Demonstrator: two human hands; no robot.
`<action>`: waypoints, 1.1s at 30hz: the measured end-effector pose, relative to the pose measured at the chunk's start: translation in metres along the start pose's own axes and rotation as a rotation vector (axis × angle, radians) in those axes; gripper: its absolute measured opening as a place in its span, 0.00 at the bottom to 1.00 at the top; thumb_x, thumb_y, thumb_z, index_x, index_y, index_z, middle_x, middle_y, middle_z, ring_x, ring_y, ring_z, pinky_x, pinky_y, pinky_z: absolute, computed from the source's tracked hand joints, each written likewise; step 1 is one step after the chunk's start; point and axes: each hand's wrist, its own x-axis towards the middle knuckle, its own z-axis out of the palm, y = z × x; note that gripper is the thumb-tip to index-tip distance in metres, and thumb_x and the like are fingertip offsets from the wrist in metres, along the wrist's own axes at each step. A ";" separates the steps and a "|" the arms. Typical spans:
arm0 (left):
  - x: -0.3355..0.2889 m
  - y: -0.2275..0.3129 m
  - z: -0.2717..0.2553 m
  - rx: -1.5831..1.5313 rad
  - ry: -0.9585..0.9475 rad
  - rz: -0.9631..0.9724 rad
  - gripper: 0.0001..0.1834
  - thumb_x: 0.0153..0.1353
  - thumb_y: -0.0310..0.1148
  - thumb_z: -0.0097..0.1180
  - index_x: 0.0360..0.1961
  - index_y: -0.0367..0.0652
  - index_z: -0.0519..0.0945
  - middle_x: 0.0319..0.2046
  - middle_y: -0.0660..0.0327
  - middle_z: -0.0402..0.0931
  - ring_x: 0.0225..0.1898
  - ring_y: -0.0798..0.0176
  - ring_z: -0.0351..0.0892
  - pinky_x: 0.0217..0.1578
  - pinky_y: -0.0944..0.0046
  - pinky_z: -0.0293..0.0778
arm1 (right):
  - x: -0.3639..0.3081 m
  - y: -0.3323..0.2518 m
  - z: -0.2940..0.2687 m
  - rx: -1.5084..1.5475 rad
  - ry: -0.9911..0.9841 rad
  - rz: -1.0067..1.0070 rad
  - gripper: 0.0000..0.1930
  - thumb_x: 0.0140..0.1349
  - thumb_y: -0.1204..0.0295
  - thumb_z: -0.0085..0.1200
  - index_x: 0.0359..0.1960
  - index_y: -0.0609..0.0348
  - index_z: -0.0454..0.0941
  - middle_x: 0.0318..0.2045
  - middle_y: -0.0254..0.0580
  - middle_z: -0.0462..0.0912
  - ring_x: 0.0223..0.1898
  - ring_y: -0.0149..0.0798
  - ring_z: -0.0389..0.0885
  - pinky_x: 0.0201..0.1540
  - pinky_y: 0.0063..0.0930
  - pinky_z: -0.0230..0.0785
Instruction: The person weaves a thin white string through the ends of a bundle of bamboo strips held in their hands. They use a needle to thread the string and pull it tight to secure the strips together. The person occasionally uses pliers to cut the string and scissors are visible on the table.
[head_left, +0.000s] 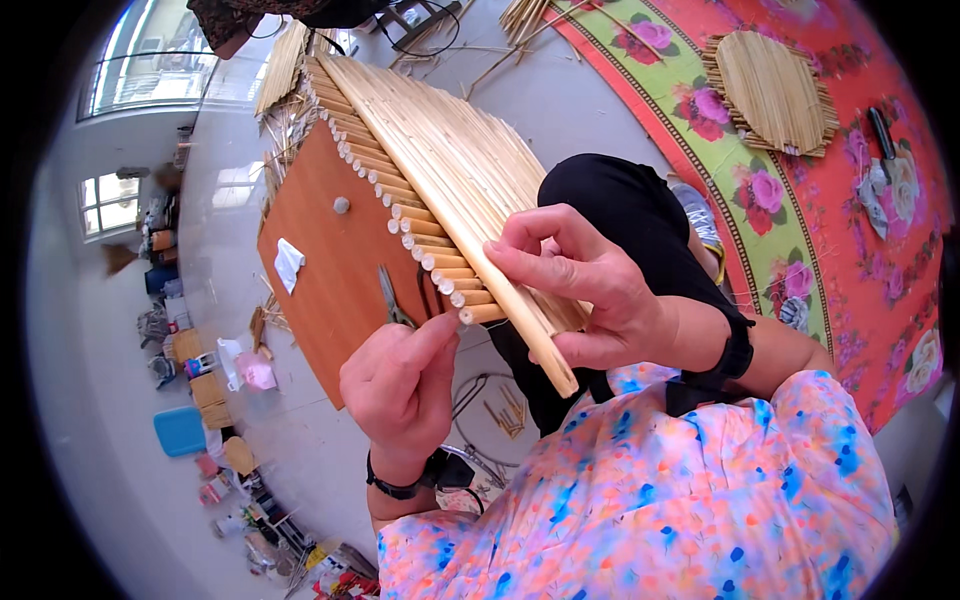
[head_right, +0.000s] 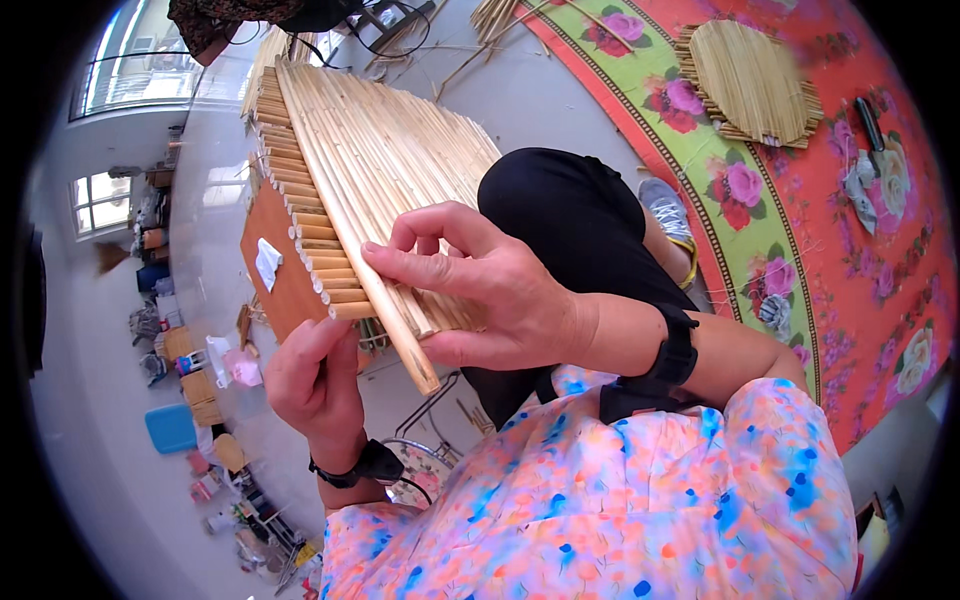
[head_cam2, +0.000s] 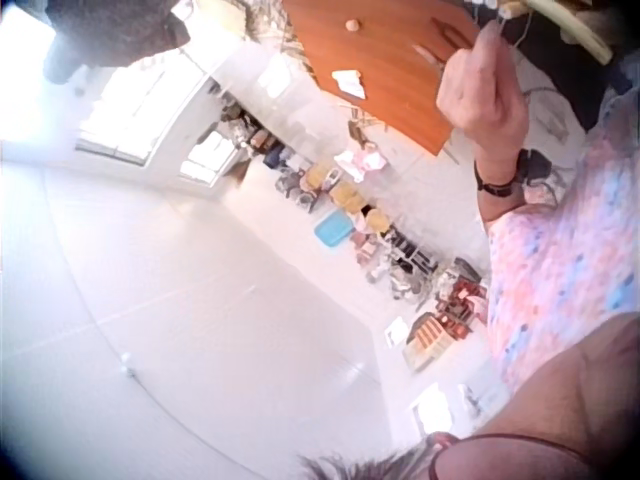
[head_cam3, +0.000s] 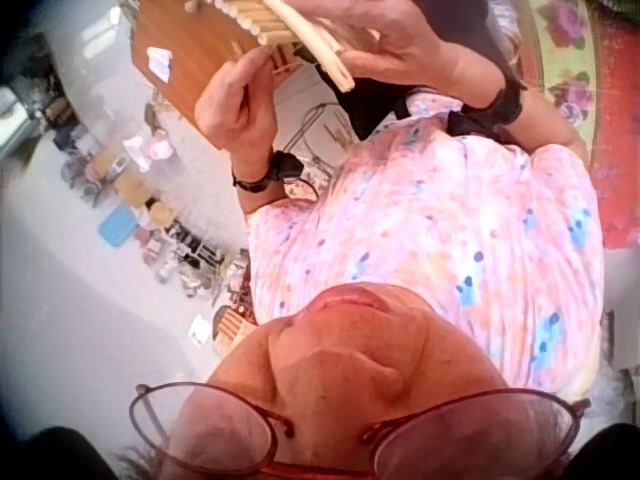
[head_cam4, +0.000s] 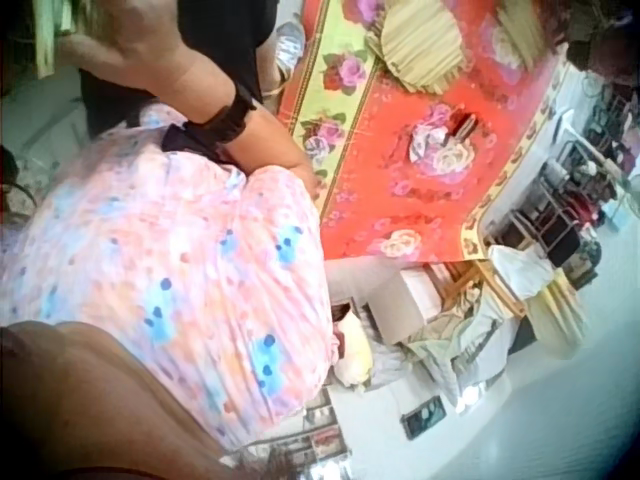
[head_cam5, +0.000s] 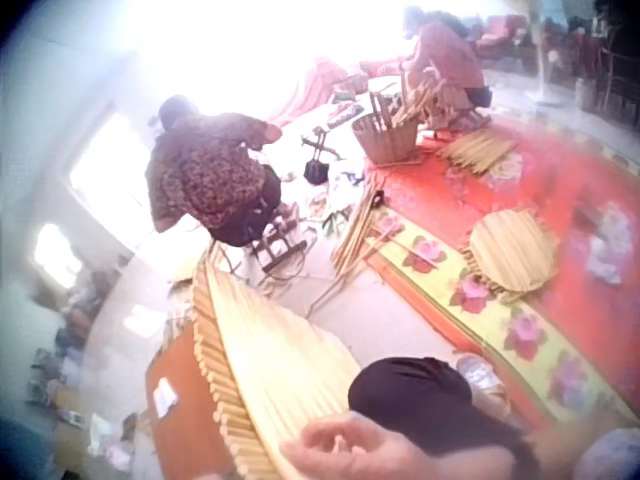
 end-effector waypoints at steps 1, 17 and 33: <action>0.002 0.000 -0.001 0.010 -0.009 0.001 0.11 0.49 0.17 0.64 0.35 0.37 0.83 0.15 0.62 0.64 0.15 0.63 0.63 0.17 0.65 0.57 | 0.000 0.002 0.001 0.014 0.012 -0.002 0.34 0.48 0.69 0.63 0.62 0.57 0.72 0.49 0.45 0.70 0.48 0.42 0.70 0.49 0.31 0.67; 0.008 0.015 -0.009 0.155 -0.079 -0.063 0.09 0.50 0.16 0.63 0.34 0.37 0.81 0.15 0.62 0.64 0.16 0.65 0.63 0.17 0.67 0.56 | 0.000 0.007 0.004 0.062 0.060 -0.018 0.31 0.50 0.65 0.64 0.57 0.62 0.76 0.49 0.46 0.70 0.43 0.37 0.71 0.40 0.28 0.68; -0.002 0.024 -0.015 0.066 -0.113 -0.343 0.07 0.53 0.14 0.58 0.32 0.35 0.77 0.18 0.60 0.68 0.18 0.68 0.67 0.20 0.70 0.60 | 0.005 0.001 -0.001 0.061 0.011 0.010 0.36 0.45 0.71 0.67 0.61 0.53 0.73 0.46 0.42 0.69 0.39 0.41 0.71 0.41 0.30 0.71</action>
